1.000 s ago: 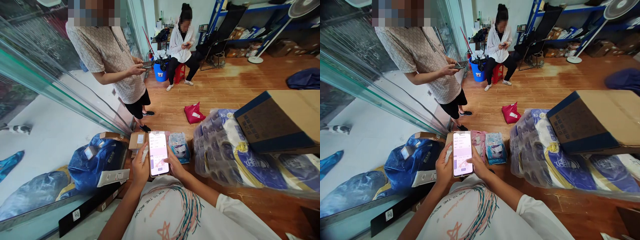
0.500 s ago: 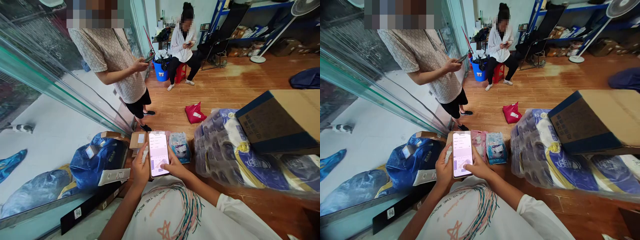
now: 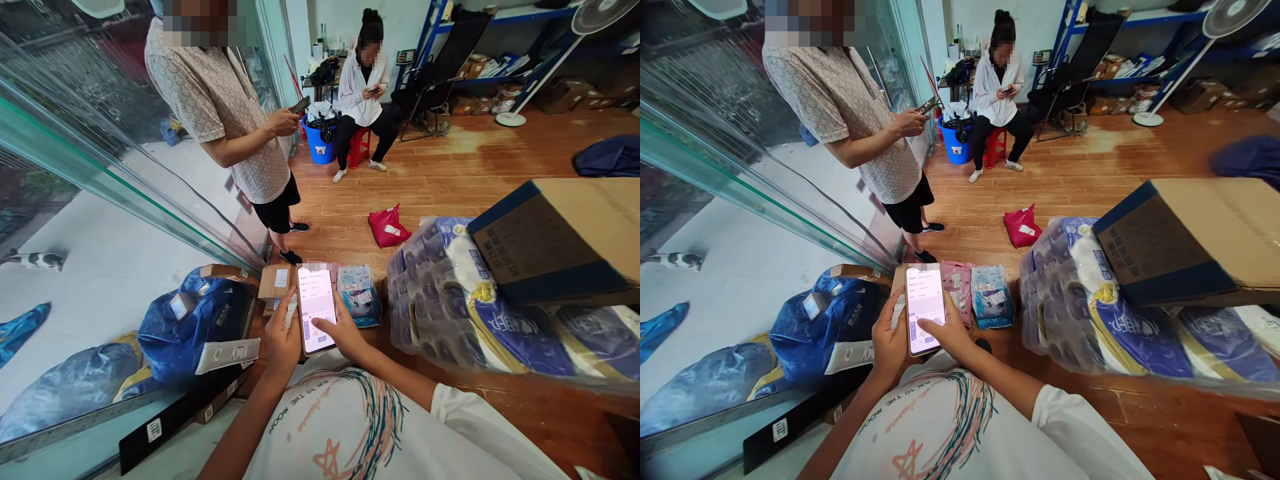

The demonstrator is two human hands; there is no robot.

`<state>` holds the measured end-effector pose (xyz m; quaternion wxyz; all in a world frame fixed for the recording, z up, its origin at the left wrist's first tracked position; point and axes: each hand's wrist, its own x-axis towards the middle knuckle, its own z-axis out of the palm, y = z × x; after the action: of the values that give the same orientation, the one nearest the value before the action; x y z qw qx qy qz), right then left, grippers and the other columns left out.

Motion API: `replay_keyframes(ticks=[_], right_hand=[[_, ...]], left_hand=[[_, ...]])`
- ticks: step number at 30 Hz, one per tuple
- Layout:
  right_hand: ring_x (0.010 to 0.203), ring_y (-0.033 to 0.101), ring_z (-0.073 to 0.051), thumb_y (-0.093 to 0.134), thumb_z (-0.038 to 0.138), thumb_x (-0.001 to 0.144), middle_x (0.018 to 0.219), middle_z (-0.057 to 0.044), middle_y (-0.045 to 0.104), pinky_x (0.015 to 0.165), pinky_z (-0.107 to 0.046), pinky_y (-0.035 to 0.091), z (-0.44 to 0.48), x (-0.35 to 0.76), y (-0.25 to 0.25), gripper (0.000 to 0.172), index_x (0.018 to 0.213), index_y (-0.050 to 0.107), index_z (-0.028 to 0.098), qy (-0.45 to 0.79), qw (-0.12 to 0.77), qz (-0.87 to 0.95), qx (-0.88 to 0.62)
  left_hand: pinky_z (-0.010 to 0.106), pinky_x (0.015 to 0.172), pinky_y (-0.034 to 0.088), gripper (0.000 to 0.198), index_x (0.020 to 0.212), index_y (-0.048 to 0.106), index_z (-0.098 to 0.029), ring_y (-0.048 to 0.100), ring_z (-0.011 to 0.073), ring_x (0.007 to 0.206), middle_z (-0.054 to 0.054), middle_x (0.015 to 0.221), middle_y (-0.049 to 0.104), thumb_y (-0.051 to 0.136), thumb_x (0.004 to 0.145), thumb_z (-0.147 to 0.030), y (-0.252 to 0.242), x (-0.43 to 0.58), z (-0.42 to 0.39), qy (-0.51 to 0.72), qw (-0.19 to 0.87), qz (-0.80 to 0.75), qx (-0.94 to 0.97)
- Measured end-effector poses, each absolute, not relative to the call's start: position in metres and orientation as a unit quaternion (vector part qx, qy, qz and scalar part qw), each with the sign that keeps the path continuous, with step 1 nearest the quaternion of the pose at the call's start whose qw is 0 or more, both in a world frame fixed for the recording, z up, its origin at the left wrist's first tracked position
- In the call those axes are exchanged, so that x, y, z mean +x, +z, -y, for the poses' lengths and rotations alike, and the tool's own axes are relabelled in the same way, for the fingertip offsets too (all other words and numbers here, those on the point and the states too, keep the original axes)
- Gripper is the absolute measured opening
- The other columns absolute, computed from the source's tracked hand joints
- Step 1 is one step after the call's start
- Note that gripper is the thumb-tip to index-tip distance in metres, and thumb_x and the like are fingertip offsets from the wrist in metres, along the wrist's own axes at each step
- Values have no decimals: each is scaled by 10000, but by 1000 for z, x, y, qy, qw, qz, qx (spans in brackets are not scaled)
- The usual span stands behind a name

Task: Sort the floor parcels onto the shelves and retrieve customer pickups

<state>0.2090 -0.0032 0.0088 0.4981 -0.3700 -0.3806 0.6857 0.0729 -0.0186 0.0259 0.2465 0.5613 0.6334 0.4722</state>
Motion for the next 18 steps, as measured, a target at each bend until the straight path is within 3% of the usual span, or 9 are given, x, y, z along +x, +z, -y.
replay_keyframes(ticks=[5,11,18], right_hand=[[1098,569,-239,733,229,700,1243,-51,585,957,-376,445,2,209,9,555,1197,489,255,676,499,393,-373],[1030,604,-227,679,242,755,1195,-44,619,877,-362,487,5,209,5,524,1236,472,269,709,492,362,-353],[1236,495,-250,483,204,746,1331,-25,563,1015,-385,409,-1,225,-6,564,1307,497,254,733,481,384,-291]], left_hand=[[352,998,468,377,1285,572,-259,589,201,1161,58,1292,622,518,914,-297,25,72,21,472,237,-637,562],[351,982,479,385,1297,559,-274,605,201,1139,51,1290,624,507,916,-289,21,69,21,466,249,-640,559],[349,970,484,414,1330,533,-263,613,206,1122,69,1285,623,503,919,-306,17,68,23,467,268,-642,546]])
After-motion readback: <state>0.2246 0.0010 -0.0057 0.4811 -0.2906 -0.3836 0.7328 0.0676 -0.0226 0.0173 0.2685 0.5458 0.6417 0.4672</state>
